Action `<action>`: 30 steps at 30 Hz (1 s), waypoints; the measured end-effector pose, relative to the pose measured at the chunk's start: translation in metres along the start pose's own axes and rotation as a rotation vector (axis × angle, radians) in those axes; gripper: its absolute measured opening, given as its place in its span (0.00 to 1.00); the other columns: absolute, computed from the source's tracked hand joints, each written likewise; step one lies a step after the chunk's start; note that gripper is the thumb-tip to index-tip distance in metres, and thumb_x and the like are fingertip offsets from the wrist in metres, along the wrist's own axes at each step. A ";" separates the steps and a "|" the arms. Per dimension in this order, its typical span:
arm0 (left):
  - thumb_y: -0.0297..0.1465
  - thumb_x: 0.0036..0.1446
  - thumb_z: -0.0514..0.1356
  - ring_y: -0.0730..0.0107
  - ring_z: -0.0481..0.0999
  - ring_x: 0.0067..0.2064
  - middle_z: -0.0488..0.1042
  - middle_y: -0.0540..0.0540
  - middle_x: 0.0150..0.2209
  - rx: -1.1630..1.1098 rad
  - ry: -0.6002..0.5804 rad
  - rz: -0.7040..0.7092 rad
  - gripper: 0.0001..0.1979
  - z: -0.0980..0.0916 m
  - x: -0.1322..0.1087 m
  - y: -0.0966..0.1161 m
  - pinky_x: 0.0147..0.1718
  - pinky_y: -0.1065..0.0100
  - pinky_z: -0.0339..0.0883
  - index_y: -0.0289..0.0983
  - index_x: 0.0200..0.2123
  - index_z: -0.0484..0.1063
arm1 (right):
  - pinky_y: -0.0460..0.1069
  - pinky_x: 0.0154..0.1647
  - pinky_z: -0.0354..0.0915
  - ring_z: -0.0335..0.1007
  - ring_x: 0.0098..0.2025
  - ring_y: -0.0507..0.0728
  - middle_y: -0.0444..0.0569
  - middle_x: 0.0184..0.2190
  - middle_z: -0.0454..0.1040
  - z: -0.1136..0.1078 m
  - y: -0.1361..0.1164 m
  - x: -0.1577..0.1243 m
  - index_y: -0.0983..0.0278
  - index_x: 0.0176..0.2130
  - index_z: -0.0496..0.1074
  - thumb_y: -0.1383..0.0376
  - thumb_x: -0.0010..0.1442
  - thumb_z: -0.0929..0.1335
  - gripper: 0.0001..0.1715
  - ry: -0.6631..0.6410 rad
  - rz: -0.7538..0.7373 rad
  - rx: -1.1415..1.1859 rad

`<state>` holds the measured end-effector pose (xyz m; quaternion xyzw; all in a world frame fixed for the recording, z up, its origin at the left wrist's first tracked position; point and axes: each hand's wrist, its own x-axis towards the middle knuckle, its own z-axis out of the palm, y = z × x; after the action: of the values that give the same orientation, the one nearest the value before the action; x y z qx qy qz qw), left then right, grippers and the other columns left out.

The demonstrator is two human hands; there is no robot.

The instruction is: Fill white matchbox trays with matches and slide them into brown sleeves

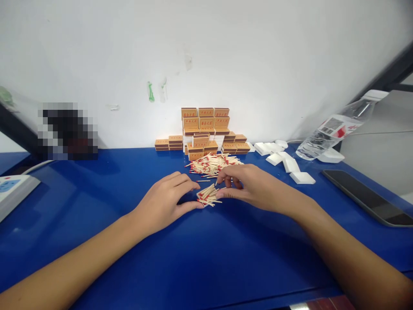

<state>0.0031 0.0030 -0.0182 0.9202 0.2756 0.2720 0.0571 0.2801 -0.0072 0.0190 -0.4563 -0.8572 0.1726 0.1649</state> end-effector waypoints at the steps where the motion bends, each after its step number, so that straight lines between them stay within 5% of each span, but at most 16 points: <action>1: 0.42 0.68 0.66 0.59 0.78 0.45 0.80 0.42 0.44 -0.015 0.004 0.009 0.16 0.000 0.000 0.002 0.46 0.57 0.74 0.37 0.50 0.77 | 0.49 0.33 0.60 0.72 0.33 0.55 0.46 0.33 0.79 -0.002 -0.003 -0.002 0.61 0.40 0.77 0.49 0.65 0.75 0.18 -0.021 0.016 -0.008; 5: 0.38 0.69 0.65 0.59 0.77 0.46 0.78 0.42 0.46 -0.035 -0.019 0.028 0.11 0.000 0.000 0.006 0.48 0.57 0.75 0.38 0.49 0.79 | 0.49 0.30 0.59 0.71 0.32 0.56 0.45 0.31 0.78 -0.002 -0.014 -0.007 0.60 0.38 0.76 0.47 0.58 0.79 0.22 -0.116 0.051 -0.033; 10: 0.36 0.71 0.63 0.59 0.77 0.48 0.76 0.41 0.49 -0.019 -0.002 0.036 0.08 0.003 -0.001 0.008 0.47 0.58 0.76 0.38 0.45 0.79 | 0.49 0.32 0.62 0.73 0.33 0.54 0.43 0.32 0.80 0.004 -0.016 -0.006 0.59 0.38 0.78 0.62 0.65 0.75 0.04 -0.169 0.018 0.079; 30: 0.29 0.71 0.60 0.61 0.76 0.47 0.77 0.43 0.46 -0.102 -0.028 -0.003 0.05 0.001 0.001 0.015 0.49 0.58 0.74 0.37 0.41 0.75 | 0.49 0.35 0.61 0.72 0.34 0.55 0.45 0.33 0.79 0.001 -0.006 0.000 0.61 0.38 0.78 0.65 0.68 0.71 0.04 0.008 -0.044 -0.008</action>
<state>0.0111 -0.0088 -0.0145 0.9194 0.2621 0.2726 0.1082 0.2757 -0.0107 0.0206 -0.4386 -0.8670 0.1637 0.1705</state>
